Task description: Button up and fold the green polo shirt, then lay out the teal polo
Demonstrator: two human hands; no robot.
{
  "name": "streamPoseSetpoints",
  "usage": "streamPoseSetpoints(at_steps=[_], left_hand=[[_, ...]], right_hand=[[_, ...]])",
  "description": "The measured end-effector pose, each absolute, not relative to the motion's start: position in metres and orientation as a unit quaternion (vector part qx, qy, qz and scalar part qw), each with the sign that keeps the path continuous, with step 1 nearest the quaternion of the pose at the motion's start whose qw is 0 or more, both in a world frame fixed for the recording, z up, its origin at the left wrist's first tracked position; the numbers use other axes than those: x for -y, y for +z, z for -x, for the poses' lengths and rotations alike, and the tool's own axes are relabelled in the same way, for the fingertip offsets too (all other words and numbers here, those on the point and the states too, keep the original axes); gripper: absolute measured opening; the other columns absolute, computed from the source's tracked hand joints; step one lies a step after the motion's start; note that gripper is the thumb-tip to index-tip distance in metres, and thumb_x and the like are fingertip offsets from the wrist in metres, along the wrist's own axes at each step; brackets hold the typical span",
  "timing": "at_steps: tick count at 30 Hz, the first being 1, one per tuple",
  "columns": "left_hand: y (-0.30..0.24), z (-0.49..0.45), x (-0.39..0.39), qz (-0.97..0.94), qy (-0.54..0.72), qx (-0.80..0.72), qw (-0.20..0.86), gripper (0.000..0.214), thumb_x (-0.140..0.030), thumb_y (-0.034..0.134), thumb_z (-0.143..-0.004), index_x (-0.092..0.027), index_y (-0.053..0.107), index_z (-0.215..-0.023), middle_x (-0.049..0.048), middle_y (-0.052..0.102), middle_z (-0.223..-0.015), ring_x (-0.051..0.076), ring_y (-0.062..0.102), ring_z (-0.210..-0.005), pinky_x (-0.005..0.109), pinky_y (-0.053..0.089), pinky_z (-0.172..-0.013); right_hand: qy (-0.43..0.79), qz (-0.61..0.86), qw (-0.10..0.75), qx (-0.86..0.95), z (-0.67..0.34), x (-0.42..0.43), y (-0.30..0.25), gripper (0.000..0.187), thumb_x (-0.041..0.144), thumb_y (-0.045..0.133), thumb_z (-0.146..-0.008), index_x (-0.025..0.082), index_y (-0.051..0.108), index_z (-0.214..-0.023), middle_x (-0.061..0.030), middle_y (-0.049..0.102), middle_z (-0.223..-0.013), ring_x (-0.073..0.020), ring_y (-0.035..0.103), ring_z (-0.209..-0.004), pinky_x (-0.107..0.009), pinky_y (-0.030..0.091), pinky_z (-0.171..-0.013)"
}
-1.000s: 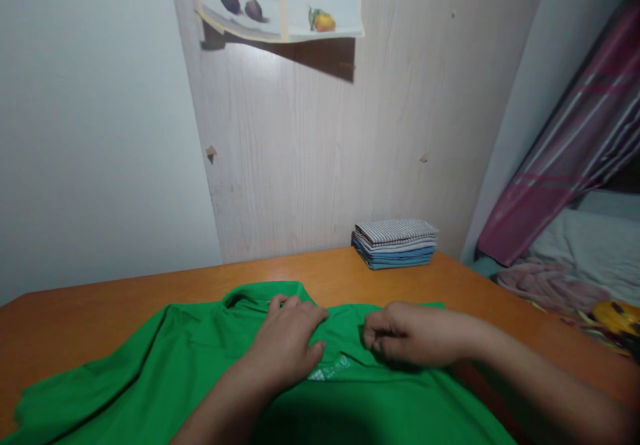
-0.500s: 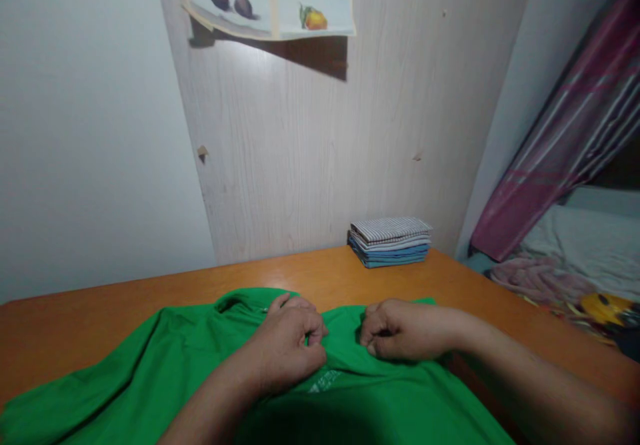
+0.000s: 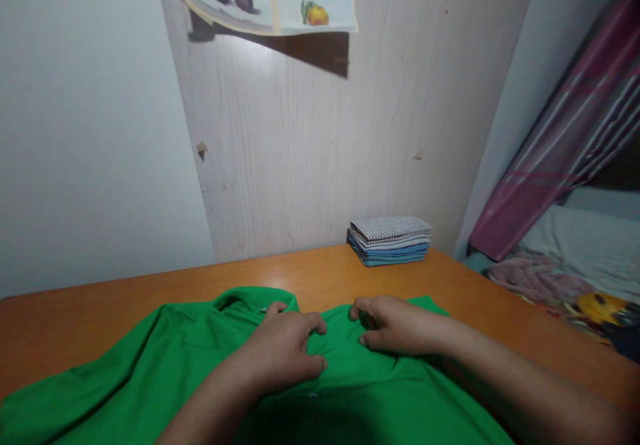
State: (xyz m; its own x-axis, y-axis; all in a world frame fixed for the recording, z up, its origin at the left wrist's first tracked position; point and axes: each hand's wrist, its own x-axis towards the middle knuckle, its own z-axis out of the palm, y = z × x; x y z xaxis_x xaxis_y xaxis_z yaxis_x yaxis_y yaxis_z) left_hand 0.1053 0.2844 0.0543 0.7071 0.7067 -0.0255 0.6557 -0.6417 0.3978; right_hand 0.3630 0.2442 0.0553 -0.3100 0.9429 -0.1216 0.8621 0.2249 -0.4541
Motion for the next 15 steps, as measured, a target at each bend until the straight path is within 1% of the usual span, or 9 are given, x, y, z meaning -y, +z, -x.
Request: streamPoseSetpoints(at_steps=[1,3,6,8,12,15], left_hand=[[0.054,-0.105,-0.285,-0.904,0.059,-0.377,0.193,0.037,-0.035,0.065,-0.073,-0.028,0.071,-0.108,-0.0003,0.069,-0.077,0.026,0.062,-0.088,0.055,0.025,-0.111],[0.055,-0.105,-0.285,-0.907,0.042,-0.372,0.191,0.029,-0.030,0.063,-0.073,-0.028,0.072,-0.100,-0.0004,0.070,-0.077,0.024,0.062,-0.086,0.055,0.027,-0.110],[0.056,-0.106,-0.285,-0.913,0.035,-0.364,0.183,0.021,-0.020,0.056,-0.072,-0.027,0.071,-0.085,-0.0020,0.069,-0.074,0.021,0.060,-0.080,0.054,0.028,-0.108],[0.056,-0.107,-0.285,-0.914,0.037,-0.362,0.181,0.021,-0.017,0.054,-0.071,-0.026,0.070,-0.081,-0.0028,0.068,-0.071,0.019,0.059,-0.077,0.054,0.028,-0.108],[0.054,-0.106,-0.286,-0.912,0.046,-0.363,0.186,0.022,-0.016,0.053,-0.069,-0.026,0.070,-0.079,-0.0034,0.067,-0.071,0.017,0.057,-0.075,0.055,0.025,-0.109],[0.054,-0.106,-0.285,-0.911,0.049,-0.361,0.191,0.020,-0.017,0.054,-0.070,-0.025,0.071,-0.078,-0.0041,0.068,-0.072,0.015,0.056,-0.074,0.055,0.023,-0.110]], right_hand=[[0.221,0.580,0.090,0.779,-0.361,-0.244,0.054,0.046,0.030,0.070,-0.077,0.022,0.063,-0.121,0.0013,0.064,-0.081,-0.0137,0.054,-0.069,-0.022,0.031,-0.056],[0.215,0.579,0.086,0.782,-0.357,-0.244,0.051,0.044,0.032,0.070,-0.077,0.023,0.064,-0.120,0.0016,0.065,-0.081,-0.0136,0.054,-0.068,-0.023,0.030,-0.055],[0.185,0.580,0.080,0.789,-0.349,-0.246,0.046,0.022,0.026,0.063,-0.080,0.023,0.068,-0.100,0.0031,0.063,-0.073,-0.0121,0.051,-0.063,-0.024,0.026,-0.053],[0.157,0.580,0.084,0.795,-0.344,-0.248,0.041,0.013,0.021,0.057,-0.080,0.022,0.067,-0.088,0.0036,0.061,-0.069,-0.0111,0.049,-0.060,-0.024,0.025,-0.054],[0.127,0.583,0.095,0.797,-0.341,-0.254,0.033,0.011,0.017,0.057,-0.077,0.021,0.065,-0.082,0.0039,0.059,-0.066,-0.0107,0.046,-0.058,-0.025,0.023,-0.054],[0.125,0.593,0.118,0.787,-0.344,-0.258,0.030,0.008,0.018,0.057,-0.077,0.020,0.064,-0.080,0.0030,0.060,-0.068,-0.0108,0.047,-0.060,-0.024,0.025,-0.055]])
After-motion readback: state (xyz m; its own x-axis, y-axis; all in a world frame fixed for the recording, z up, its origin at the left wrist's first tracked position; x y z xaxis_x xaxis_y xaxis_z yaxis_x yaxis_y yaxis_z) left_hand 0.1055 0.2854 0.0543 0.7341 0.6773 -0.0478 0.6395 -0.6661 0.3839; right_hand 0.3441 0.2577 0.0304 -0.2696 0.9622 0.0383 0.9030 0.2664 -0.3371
